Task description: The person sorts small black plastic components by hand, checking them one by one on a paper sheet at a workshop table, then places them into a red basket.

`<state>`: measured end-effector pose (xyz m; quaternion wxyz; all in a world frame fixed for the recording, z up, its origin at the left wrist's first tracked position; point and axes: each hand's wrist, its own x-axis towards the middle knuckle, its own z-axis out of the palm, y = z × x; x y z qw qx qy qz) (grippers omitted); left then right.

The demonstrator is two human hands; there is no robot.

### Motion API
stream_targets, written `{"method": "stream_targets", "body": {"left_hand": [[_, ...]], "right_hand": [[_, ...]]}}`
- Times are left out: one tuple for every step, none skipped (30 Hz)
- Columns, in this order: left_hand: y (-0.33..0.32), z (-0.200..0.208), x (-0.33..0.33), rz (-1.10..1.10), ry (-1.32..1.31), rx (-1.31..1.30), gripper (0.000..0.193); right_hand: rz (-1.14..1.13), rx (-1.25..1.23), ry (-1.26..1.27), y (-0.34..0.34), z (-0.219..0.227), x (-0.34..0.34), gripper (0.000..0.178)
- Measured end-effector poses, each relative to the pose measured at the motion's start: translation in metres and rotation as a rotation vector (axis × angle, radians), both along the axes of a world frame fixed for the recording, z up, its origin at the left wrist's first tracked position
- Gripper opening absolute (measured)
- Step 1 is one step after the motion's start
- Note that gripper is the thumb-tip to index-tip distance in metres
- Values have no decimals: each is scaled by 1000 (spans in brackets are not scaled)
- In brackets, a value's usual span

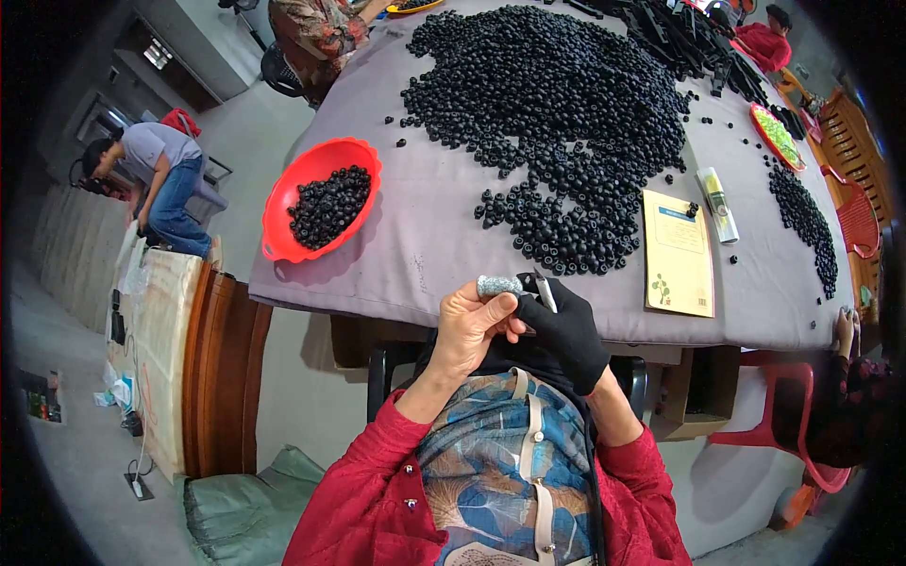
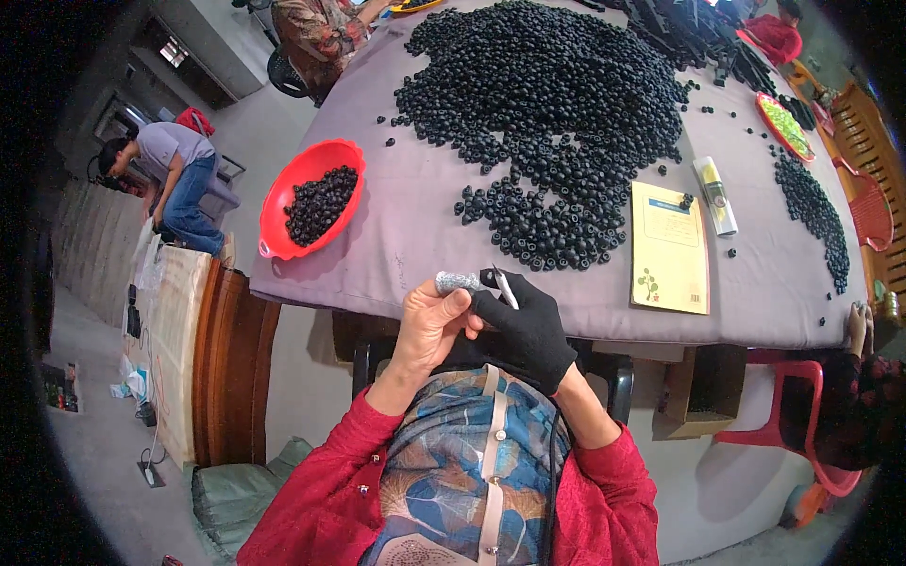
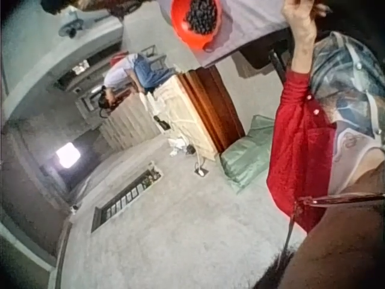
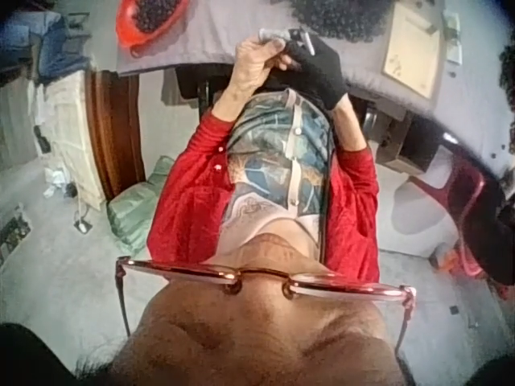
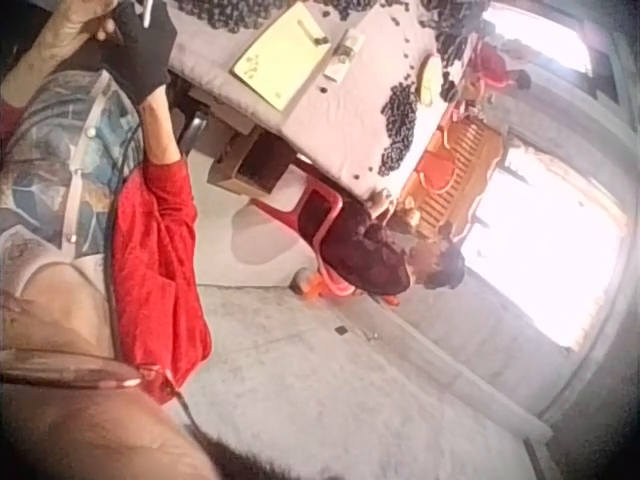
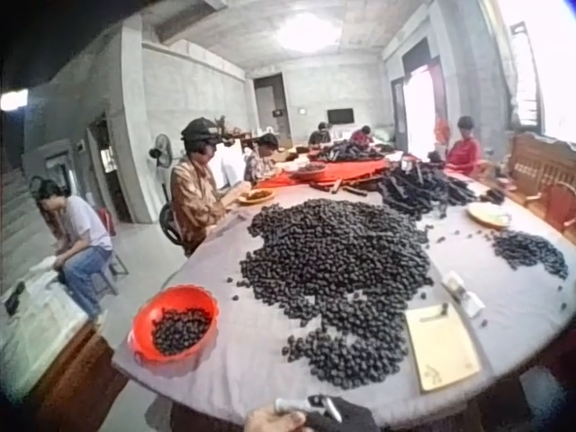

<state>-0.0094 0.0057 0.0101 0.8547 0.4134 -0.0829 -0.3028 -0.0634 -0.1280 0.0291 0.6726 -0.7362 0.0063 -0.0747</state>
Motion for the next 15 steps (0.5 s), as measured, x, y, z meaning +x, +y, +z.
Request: {"method": "stream_targets", "body": {"left_hand": [[-1,3,-2,49,-64,61,14],[-1,6,-4,98,-129,123,14],[-1,7,-5,99,-130,123,14],[-1,7,-5,102,-216,190,14],[0,8,-6,105,-302,257,13],[-1,10,-7,104,-302,256,13],[-1,11,-8,90,-285,247,14],[-1,12,-8,76,-268,238,16],[-1,11,-8,78,-269,238,16],[0,9,-8,68,-256,199,17],[1,8,-7,59,-244,161,18],[1,9,-7,54,-244,161,18],[2,10,-7,51,-148,83,18],[2,11,-7,48,-52,5,19],[3,13,-6,47,-52,8,19]], "right_hand": [[-5,-46,-40,0,1,0,32],[-6,-46,-39,0,1,-1,32],[8,-102,-57,-1,1,-2,32],[21,-159,-76,-1,1,-2,33],[22,-159,-77,-2,1,-1,33],[-6,-192,-96,-2,2,-2,33],[-35,-226,-114,-3,2,-2,33],[-36,-227,-113,-3,2,-2,33],[-29,-180,-89,-3,4,-3,33],[-22,-134,-64,-2,4,-4,33],[-20,-133,-65,-1,4,-4,33],[-48,-97,-57,-1,2,-4,35],[-77,-60,-49,-1,0,-4,37],[-81,-60,-48,-3,-2,-6,37],[-102,-188,-150,-5,-6,-6,37]]}}
